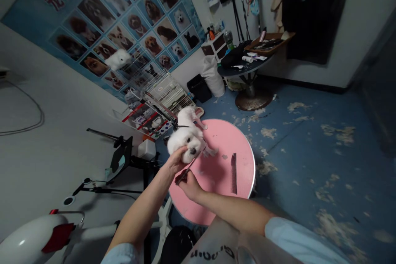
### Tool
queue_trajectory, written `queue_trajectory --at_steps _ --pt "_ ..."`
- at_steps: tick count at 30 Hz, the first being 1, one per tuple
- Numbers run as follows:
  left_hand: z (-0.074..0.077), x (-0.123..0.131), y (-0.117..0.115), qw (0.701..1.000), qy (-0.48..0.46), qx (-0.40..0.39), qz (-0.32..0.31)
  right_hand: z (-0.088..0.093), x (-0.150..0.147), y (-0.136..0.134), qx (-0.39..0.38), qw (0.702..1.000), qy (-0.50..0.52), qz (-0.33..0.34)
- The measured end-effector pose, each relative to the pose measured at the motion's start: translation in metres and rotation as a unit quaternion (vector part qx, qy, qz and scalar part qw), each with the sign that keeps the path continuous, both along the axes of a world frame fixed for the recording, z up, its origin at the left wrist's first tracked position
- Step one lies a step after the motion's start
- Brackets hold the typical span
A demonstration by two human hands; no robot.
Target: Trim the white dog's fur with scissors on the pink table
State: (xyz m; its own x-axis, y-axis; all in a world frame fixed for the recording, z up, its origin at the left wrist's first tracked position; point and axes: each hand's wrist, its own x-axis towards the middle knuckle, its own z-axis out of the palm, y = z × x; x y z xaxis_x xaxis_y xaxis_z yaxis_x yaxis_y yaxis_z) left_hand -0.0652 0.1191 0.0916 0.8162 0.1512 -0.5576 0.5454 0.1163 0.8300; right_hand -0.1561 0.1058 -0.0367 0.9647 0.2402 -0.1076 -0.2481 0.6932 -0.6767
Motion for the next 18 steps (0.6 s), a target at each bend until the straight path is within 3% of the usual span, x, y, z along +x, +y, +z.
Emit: queue_trajectory --at_steps 8,15,18 --pt "0.005 -0.002 0.002 1.000 0.008 0.000 0.008 -0.001 0.005 -0.017 0.037 0.995 -0.037 0.089" --pt "-0.003 0.003 0.015 1.000 -0.006 -0.027 0.004 -0.013 0.006 -0.020 0.106 0.983 -0.056 0.136" --pt "-0.004 0.007 0.017 0.999 -0.017 -0.043 0.020 -0.022 0.008 -0.016 0.075 0.986 -0.051 0.139"
